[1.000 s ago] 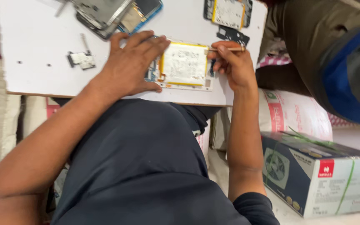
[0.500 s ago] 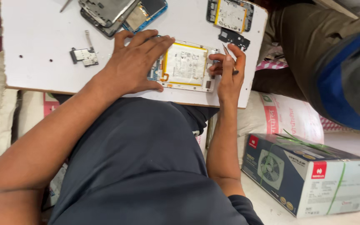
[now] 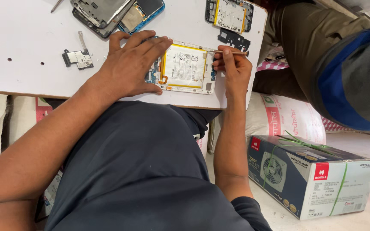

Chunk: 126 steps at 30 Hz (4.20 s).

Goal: The person works on a disassembled mobile phone, using a screwdriver to remove and reinsert screws on the motherboard and battery area. They handle the battery and other internal components, placing them on a white work surface.

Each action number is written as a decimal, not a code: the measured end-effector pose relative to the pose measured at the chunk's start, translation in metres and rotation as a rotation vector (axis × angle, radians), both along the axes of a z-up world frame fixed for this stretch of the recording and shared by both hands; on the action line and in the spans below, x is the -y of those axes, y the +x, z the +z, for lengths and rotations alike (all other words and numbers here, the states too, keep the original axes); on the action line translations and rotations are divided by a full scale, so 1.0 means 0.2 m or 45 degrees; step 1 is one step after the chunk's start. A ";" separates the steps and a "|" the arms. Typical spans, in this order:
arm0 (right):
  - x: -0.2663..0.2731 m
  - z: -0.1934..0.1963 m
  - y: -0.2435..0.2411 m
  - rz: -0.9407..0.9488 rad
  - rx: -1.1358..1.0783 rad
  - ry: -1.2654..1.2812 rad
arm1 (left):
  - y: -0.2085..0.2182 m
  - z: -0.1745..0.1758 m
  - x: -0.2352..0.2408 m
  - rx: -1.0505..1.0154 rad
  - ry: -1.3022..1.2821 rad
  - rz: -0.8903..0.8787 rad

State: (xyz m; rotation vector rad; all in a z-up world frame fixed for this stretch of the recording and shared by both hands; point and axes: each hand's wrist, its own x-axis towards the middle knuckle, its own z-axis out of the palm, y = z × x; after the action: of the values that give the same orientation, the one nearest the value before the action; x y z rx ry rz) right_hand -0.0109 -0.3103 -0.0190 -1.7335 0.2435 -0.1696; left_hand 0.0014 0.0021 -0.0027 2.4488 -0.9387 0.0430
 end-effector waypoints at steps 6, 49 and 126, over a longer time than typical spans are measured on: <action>0.05 0.00 0.04 0.030 -0.207 0.134 | 0.00 0.00 0.01 0.001 0.042 0.006; -0.49 0.00 -0.36 0.194 0.908 -0.338 | -0.10 -0.13 0.15 -1.219 -1.800 0.217; -0.04 0.03 -0.67 -0.371 0.901 -0.267 | -0.22 -0.05 -0.15 -0.262 -1.006 0.282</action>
State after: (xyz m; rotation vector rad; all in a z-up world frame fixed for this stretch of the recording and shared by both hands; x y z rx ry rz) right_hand -0.1443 -0.3015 -0.0124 -1.7253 -0.0502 -1.0271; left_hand -0.0421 0.0326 -0.0120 1.7605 -0.4305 0.1953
